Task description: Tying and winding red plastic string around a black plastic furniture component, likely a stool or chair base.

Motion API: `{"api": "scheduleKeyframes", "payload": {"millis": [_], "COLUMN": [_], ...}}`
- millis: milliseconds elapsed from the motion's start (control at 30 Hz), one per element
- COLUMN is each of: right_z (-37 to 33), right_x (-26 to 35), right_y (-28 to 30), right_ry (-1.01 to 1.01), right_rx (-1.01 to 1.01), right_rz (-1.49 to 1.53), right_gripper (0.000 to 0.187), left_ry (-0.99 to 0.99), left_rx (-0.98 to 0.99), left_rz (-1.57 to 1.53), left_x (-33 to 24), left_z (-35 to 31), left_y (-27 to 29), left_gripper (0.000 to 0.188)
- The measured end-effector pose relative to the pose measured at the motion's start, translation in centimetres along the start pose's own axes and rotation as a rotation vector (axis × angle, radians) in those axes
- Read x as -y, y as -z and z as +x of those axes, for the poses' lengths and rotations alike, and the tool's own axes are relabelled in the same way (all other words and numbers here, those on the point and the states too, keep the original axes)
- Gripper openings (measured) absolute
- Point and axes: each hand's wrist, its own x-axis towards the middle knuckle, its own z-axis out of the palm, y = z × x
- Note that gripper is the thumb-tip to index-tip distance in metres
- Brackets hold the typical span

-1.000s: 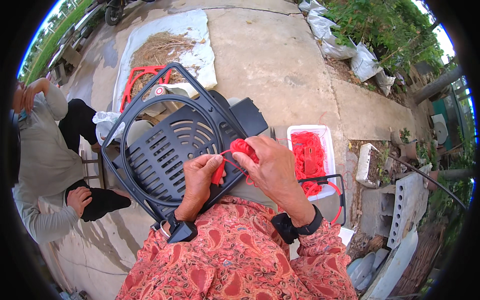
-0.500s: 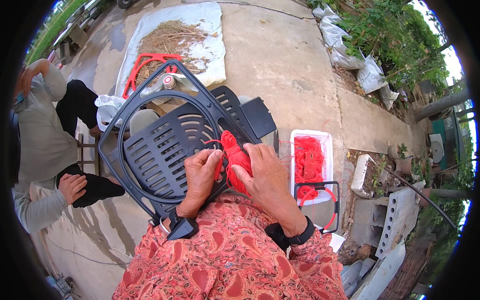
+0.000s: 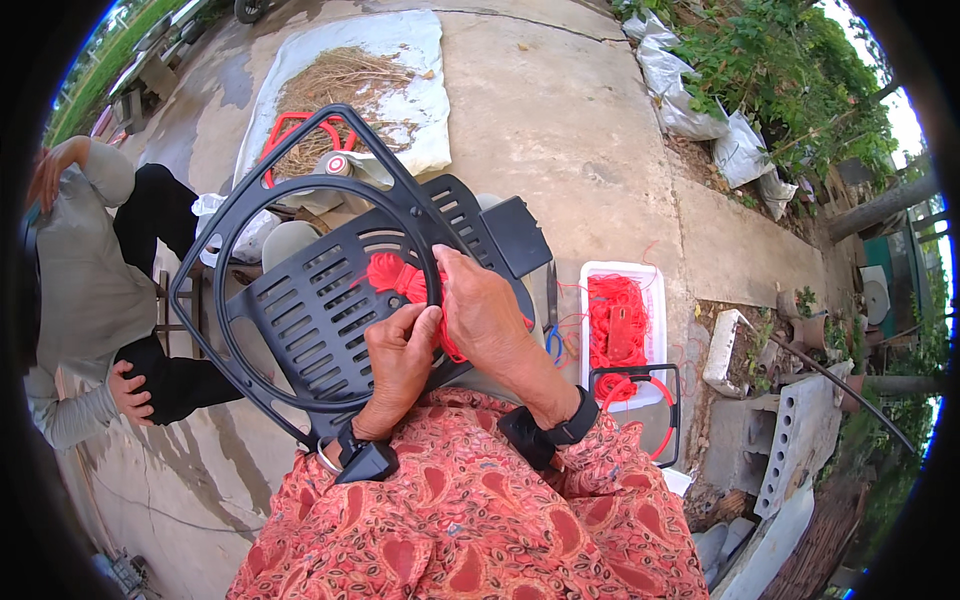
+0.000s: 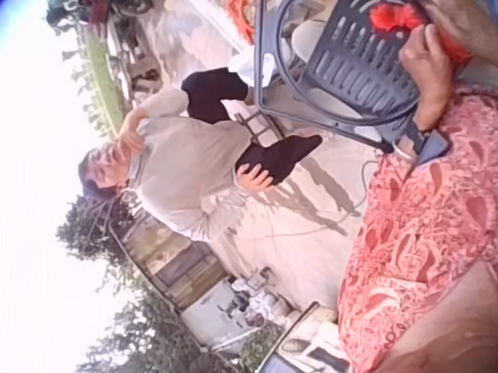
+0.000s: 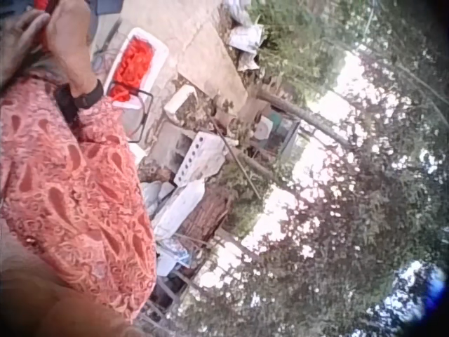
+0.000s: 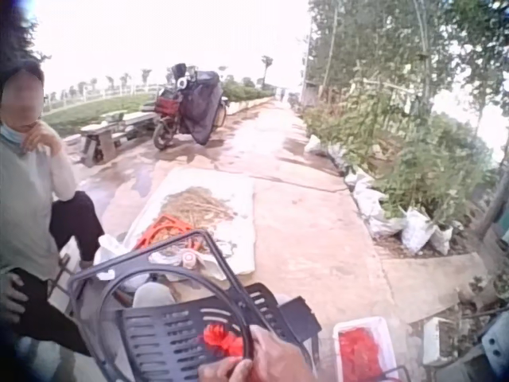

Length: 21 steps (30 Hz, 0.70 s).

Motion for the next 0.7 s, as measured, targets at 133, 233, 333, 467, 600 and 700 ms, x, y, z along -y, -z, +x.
{"api": "scheduleKeyframes", "payload": {"millis": [133, 233, 333, 467, 600, 700], "right_z": [-0.6, 0.8, 3.1, 4.9, 5.5, 6.4], "right_x": [0.4, 3.2, 3.6, 2.4, 1.3, 1.0], "right_y": [0.8, 2.2, 0.9, -1.1, -0.9, -1.0], "right_ry": [-0.100, 0.091, 0.194, 0.085, 0.096, 0.034], "right_rx": [0.133, 0.117, 0.211, 0.610, 0.526, 0.290], "right_rz": [-0.053, -0.354, -0.458, -0.693, -0.491, -0.081], "right_gripper": [0.030, 0.029, 0.030, 0.035, 0.032, 0.030], "left_ry": [0.002, 0.001, -0.025, -0.081, 0.014, 0.039], "left_rx": [0.035, 0.030, 0.064, 0.074, 0.093, 0.132], "left_rz": [0.026, 0.052, 0.076, 0.124, 0.076, 0.045], "left_x": [0.8, 0.9, 1.5, 1.8, 1.5, 0.7], "left_z": [-0.1, 0.0, -0.6, -0.6, -0.6, -0.7], "left_y": [-0.1, 0.0, -0.5, -1.0, -0.8, -0.8], "left_gripper": [0.013, 0.015, 0.017, 0.021, 0.021, 0.020]}}
